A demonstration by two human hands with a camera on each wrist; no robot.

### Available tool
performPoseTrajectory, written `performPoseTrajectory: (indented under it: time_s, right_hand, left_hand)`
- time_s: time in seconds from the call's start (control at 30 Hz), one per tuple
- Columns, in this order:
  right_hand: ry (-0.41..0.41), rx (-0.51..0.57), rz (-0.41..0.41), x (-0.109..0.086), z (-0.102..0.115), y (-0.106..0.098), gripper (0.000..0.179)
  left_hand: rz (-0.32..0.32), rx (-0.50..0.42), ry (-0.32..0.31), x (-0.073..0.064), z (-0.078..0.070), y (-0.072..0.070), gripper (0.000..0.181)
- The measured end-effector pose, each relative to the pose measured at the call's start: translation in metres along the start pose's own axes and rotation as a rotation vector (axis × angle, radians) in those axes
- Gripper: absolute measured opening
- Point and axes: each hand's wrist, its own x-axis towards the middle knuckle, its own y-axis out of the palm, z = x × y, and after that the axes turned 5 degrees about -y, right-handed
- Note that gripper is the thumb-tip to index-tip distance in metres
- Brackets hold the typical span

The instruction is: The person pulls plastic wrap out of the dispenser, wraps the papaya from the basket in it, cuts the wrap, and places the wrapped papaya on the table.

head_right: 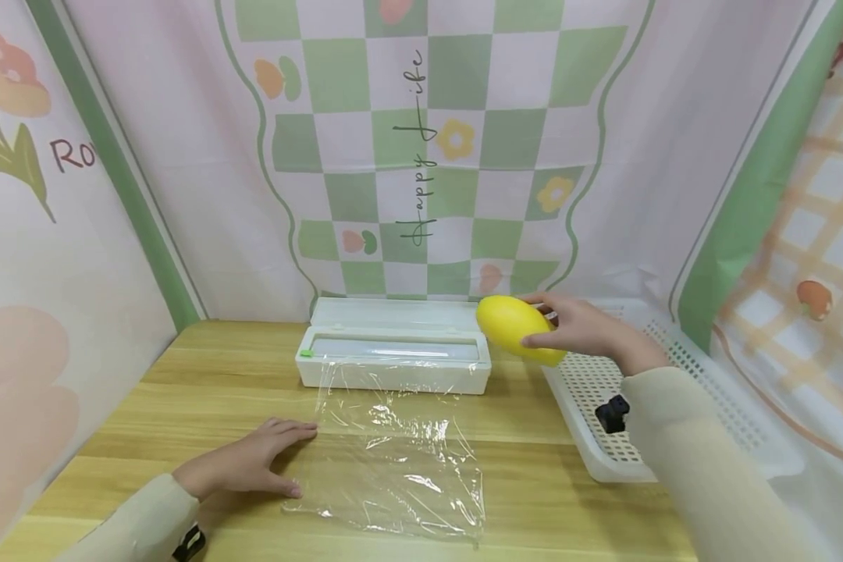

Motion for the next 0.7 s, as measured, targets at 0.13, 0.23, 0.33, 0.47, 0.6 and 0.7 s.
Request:
performPoseTrajectory:
  time_s: [0.13, 0.23, 0.33, 0.47, 0.6, 0.7]
  right_hand:
    - [-0.054, -0.015, 0.016, 0.007, 0.014, 0.015, 0.074]
    - [-0.094, -0.018, 0.034, 0.013, 0.024, 0.026, 0.074]
    - [-0.137, -0.006, 0.056, 0.018, 0.031, 0.039, 0.074]
    - [-0.192, 0.036, 0.09, 0.024, 0.042, 0.057, 0.073]
    - [-0.242, 0.074, 0.123, 0.028, 0.052, 0.074, 0.07]
    - [-0.268, 0.075, 0.141, 0.032, 0.058, 0.086, 0.07]
  left_hand:
    - [-0.003, 0.002, -0.002, 0.001, 0.001, 0.001, 0.095]
    - [-0.006, 0.005, -0.001, 0.001, 0.001, 0.001, 0.095]
    - [-0.005, 0.0, 0.002, 0.0, 0.0, 0.001, 0.095]
    - [-0.002, -0.006, 0.0, 0.0, -0.001, 0.001, 0.094]
    - [0.002, -0.009, -0.006, 0.0, 0.0, 0.001, 0.095]
    - [0.004, -0.012, -0.012, 0.001, 0.002, 0.001, 0.095]
